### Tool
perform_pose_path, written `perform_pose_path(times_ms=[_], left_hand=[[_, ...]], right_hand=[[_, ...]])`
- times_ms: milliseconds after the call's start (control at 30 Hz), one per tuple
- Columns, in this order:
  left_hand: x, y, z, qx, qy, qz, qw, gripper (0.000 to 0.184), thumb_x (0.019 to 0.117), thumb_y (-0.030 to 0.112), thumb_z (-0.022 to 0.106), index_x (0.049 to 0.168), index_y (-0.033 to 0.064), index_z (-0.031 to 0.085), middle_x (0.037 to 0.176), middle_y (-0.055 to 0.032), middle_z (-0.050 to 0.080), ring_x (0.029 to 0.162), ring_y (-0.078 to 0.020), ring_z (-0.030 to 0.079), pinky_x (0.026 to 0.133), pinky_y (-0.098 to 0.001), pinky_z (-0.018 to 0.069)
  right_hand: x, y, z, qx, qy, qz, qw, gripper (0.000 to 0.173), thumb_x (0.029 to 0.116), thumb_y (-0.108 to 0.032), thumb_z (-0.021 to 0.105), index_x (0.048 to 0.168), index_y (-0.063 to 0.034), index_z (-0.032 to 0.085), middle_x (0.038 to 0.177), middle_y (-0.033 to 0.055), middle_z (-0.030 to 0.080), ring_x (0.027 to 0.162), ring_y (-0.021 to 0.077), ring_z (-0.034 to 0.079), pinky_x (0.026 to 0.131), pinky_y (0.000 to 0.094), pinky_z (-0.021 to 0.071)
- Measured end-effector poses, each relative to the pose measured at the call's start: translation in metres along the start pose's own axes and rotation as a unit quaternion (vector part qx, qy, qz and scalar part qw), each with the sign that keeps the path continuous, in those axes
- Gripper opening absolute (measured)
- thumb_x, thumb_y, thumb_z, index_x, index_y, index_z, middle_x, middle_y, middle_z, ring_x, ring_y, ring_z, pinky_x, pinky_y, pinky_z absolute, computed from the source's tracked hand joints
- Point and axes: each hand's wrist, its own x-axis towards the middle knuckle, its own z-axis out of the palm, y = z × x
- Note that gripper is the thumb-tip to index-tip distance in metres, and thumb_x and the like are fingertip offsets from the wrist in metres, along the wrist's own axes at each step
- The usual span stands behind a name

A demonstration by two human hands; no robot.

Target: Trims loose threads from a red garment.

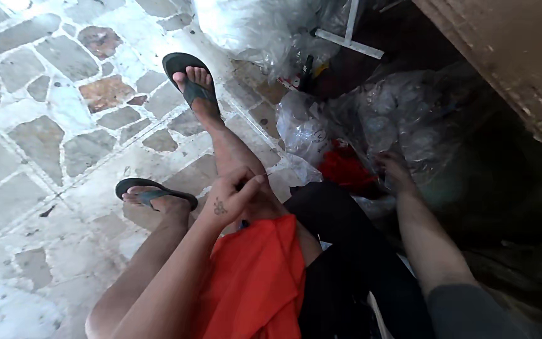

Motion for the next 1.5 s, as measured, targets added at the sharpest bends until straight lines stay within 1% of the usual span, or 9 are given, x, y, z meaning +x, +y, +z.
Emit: perform_pose_path(times_ms=[267,433,667,800,867,1067,1267,1433,1500], left_hand=[[-0.026,-0.041,0.018,-0.170,0.140,-0.113,0.969,0.028,0.1059,0.024,0.042,0.087,0.0148,0.060,0.061,0.0111,0.054,0.050,0.0013,0.045,0.048,-0.0169,0.0376],[-0.020,-0.037,0.018,-0.147,0.137,-0.128,0.971,0.026,0.1058,0.023,0.044,0.087,0.0138,0.061,0.063,0.0103,0.054,0.051,0.0006,0.047,0.050,-0.0182,0.0403],[-0.019,-0.036,0.020,-0.164,0.132,-0.140,0.967,0.024,0.1034,0.028,0.051,0.084,0.0170,0.059,0.059,0.0098,0.049,0.049,-0.0008,0.044,0.048,-0.0186,0.0370],[-0.021,-0.032,0.015,-0.197,0.113,-0.195,0.954,0.027,0.1043,0.028,0.053,0.085,0.0131,0.065,0.058,0.0037,0.049,0.046,-0.0065,0.041,0.045,-0.0246,0.0356],[-0.024,-0.028,0.008,-0.201,0.088,-0.252,0.942,0.035,0.1084,0.027,0.049,0.085,0.0089,0.066,0.057,0.0018,0.051,0.044,-0.0065,0.040,0.044,-0.0242,0.0356],[-0.067,-0.012,-0.027,-0.162,-0.026,-0.346,0.924,0.038,0.1108,0.035,0.040,0.117,0.0088,0.067,0.058,0.0081,0.040,0.045,-0.0032,0.034,0.044,-0.0206,0.0325],[-0.133,0.043,-0.027,-0.123,0.020,-0.202,0.971,0.006,0.0950,0.016,0.065,0.092,0.0115,0.065,0.070,0.0099,0.056,0.060,0.0004,0.052,0.057,-0.0201,0.0464],[-0.190,0.104,-0.041,-0.067,0.183,0.138,0.971,0.012,0.0973,0.024,0.067,0.095,0.0127,0.065,0.083,0.0131,0.062,0.074,0.0089,0.055,0.068,-0.0120,0.0478],[-0.211,0.138,-0.057,0.003,0.236,0.224,0.946,0.018,0.1008,0.030,0.065,0.101,0.0122,0.067,0.090,0.0085,0.065,0.083,0.0061,0.059,0.076,-0.0137,0.0499]], right_hand=[[0.017,0.033,0.018,-0.330,0.015,0.094,0.939,0.038,0.1057,-0.024,0.057,0.128,0.0056,0.064,0.135,0.0308,0.060,0.130,0.0438,0.054,0.111,0.0588,0.0385],[0.015,0.039,0.007,-0.427,0.006,0.123,0.896,0.045,0.1055,-0.029,0.056,0.130,0.0086,0.062,0.140,0.0309,0.057,0.135,0.0442,0.051,0.113,0.0590,0.0363],[0.013,0.053,-0.012,-0.278,0.035,0.122,0.952,0.040,0.1043,-0.028,0.060,0.128,0.0046,0.065,0.131,0.0284,0.062,0.124,0.0406,0.058,0.107,0.0574,0.0419],[0.009,0.061,-0.015,-0.160,0.023,0.167,0.973,0.060,0.1063,-0.027,0.056,0.157,-0.0057,0.032,0.134,0.0232,0.061,0.106,0.0317,0.066,0.087,0.0480,0.0535],[0.007,0.055,-0.020,-0.199,0.027,0.158,0.967,0.072,0.1016,-0.016,0.062,0.161,-0.0045,0.023,0.142,0.0276,0.053,0.117,0.0375,0.061,0.096,0.0522,0.0507],[-0.030,0.028,-0.035,-0.241,0.052,0.067,0.967,0.041,0.1073,-0.032,0.054,0.118,0.0043,0.070,0.122,0.0253,0.067,0.115,0.0370,0.061,0.104,0.0557,0.0416],[-0.160,-0.047,0.039,-0.010,-0.108,-0.212,0.971,0.032,0.1056,-0.015,0.053,0.129,0.0049,0.061,0.107,0.0137,0.070,0.088,0.0141,0.069,0.082,0.0326,0.0586],[-0.284,-0.119,0.107,-0.010,-0.416,-0.407,0.813,0.075,0.1003,-0.056,0.052,0.150,-0.0002,0.049,0.142,0.0141,0.061,0.128,0.0150,0.060,0.109,0.0330,0.0487],[-0.316,-0.141,0.117,-0.022,-0.463,-0.455,0.760,0.063,0.0971,-0.037,0.066,0.143,0.0046,0.054,0.134,0.0162,0.065,0.125,0.0142,0.062,0.109,0.0329,0.0485]])
